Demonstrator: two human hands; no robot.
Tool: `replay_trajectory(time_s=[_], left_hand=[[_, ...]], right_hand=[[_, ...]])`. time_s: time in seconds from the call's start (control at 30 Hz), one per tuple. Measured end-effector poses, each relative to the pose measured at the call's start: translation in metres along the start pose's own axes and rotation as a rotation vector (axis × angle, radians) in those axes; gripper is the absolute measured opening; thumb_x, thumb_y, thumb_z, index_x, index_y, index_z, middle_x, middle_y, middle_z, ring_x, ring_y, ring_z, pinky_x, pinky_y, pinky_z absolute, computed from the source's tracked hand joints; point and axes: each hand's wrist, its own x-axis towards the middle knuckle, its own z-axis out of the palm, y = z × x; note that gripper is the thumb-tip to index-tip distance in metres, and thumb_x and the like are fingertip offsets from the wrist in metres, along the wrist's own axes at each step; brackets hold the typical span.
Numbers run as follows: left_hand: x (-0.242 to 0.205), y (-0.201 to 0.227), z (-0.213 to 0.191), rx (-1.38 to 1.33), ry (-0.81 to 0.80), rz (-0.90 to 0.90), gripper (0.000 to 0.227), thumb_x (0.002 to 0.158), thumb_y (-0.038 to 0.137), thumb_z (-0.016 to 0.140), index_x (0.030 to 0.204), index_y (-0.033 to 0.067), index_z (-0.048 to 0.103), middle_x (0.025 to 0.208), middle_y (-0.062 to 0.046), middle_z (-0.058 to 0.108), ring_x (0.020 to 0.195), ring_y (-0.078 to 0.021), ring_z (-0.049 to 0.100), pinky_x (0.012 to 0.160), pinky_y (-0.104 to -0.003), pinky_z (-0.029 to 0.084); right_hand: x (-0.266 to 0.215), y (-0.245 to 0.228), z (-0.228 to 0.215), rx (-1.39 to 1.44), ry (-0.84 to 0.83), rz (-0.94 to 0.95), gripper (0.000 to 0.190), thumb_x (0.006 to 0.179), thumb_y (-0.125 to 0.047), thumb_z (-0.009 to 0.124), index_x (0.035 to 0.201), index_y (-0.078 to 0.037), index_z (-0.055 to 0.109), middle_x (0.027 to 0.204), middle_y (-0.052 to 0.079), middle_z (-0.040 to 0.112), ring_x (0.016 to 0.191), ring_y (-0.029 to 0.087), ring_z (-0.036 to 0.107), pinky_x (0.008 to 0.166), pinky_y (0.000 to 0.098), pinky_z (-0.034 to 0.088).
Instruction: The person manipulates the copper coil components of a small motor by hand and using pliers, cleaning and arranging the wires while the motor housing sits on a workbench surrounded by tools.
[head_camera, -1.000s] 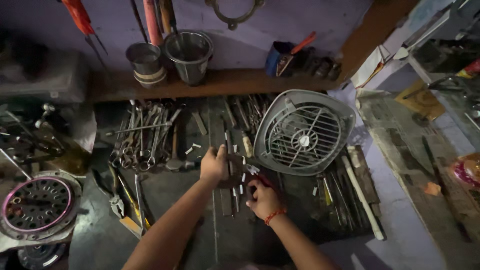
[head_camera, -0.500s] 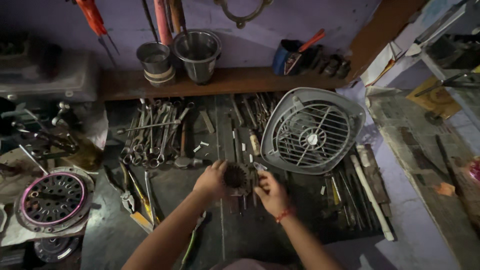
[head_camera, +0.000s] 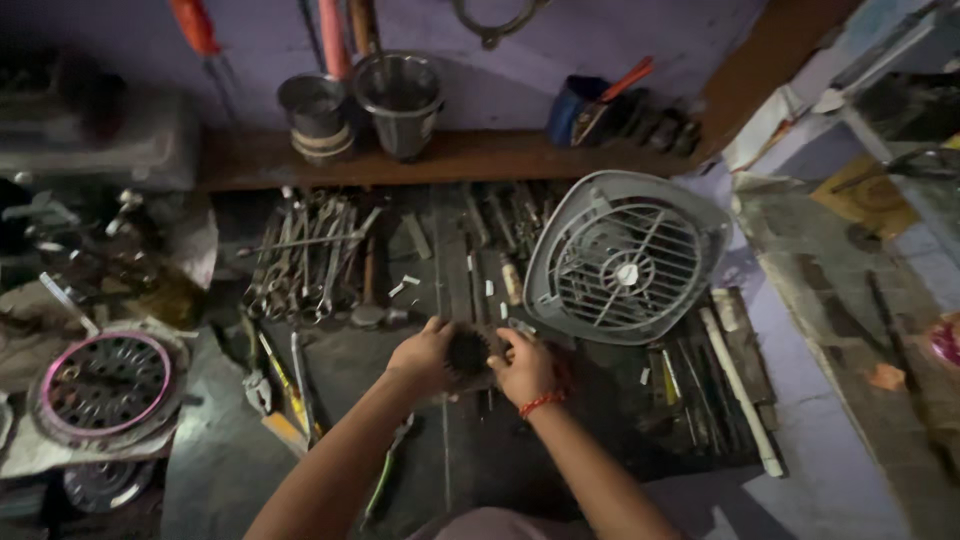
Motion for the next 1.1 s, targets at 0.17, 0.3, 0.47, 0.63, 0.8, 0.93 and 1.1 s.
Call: replay_trajectory(time_s=[0.17, 0.3, 0.47, 0.63, 0.8, 0.93, 1.1], left_hand=[[0.013, -0.002, 0.011, 0.058, 0.039, -0.003, 0.104, 0.053, 0.019, 0.099, 0.144, 0.0161, 0.050, 0.147, -0.004, 0.050, 0.125, -0.0311, 0.061, 0.099, -0.042, 0.055], [0.011, 0.000, 0.010, 0.053, 0.001, -0.054, 0.107, 0.047, 0.020, 0.102, 0.140, 0.0169, 0.051, 0.141, -0.002, 0.052, 0.125, -0.0296, 0.061, 0.098, -0.041, 0.055], [0.001, 0.012, 0.006, 0.032, 0.054, -0.081, 0.106, 0.046, 0.018, 0.102, 0.139, 0.0185, 0.052, 0.140, -0.001, 0.053, 0.123, -0.0296, 0.062, 0.095, -0.041, 0.056], [0.001, 0.016, 0.006, 0.027, 0.064, -0.137, 0.108, 0.045, 0.015, 0.103, 0.139, 0.0196, 0.050, 0.141, 0.000, 0.052, 0.121, -0.0303, 0.063, 0.092, -0.042, 0.057], [0.001, 0.017, 0.005, 0.009, 0.055, -0.169, 0.099, 0.043, 0.013, 0.102, 0.131, 0.0199, 0.056, 0.138, 0.002, 0.056, 0.121, -0.0291, 0.064, 0.093, -0.042, 0.057], [0.007, 0.015, 0.015, 0.021, 0.108, -0.159, 0.103, 0.041, 0.014, 0.103, 0.132, 0.0194, 0.056, 0.136, 0.001, 0.057, 0.122, -0.0289, 0.063, 0.094, -0.041, 0.056], [0.013, 0.013, 0.030, 0.026, 0.190, -0.207, 0.094, 0.055, 0.014, 0.096, 0.139, 0.0215, 0.054, 0.139, 0.000, 0.057, 0.114, -0.0302, 0.069, 0.087, -0.043, 0.060]], right_hand=[[0.008, 0.001, -0.003, 0.032, -0.112, 0.010, 0.040, 0.077, -0.009, 0.082, 0.116, -0.009, 0.074, 0.103, 0.012, 0.078, 0.084, 0.025, 0.078, 0.075, 0.0374, 0.061], [0.004, -0.002, -0.009, -0.122, -0.070, -0.158, 0.038, 0.073, -0.006, 0.085, 0.110, -0.008, 0.077, 0.095, 0.016, 0.078, 0.086, 0.030, 0.075, 0.078, 0.0400, 0.059], [-0.002, 0.002, -0.015, -0.062, -0.147, -0.066, 0.036, 0.075, -0.007, 0.083, 0.110, -0.009, 0.076, 0.098, 0.015, 0.078, 0.083, 0.026, 0.077, 0.076, 0.0361, 0.060], [0.015, 0.046, 0.004, 0.225, -0.244, 0.210, 0.038, 0.077, -0.004, 0.080, 0.115, -0.010, 0.077, 0.097, 0.009, 0.081, 0.080, 0.015, 0.075, 0.075, 0.0302, 0.060], [0.026, 0.101, 0.030, 0.497, -0.324, 0.241, 0.041, 0.080, -0.004, 0.082, 0.121, -0.006, 0.076, 0.086, 0.003, 0.072, 0.074, 0.010, 0.064, 0.069, 0.0264, 0.054], [0.031, 0.128, 0.042, 0.639, -0.357, 0.496, 0.036, 0.086, -0.004, 0.079, 0.121, -0.007, 0.071, 0.093, 0.001, 0.072, 0.077, 0.013, 0.066, 0.067, 0.0293, 0.053], [0.026, 0.154, 0.037, 1.403, -0.493, 0.634, 0.030, 0.094, 0.003, 0.050, 0.120, -0.001, 0.064, 0.108, 0.012, 0.072, 0.095, 0.027, 0.073, 0.085, 0.0426, 0.062]])
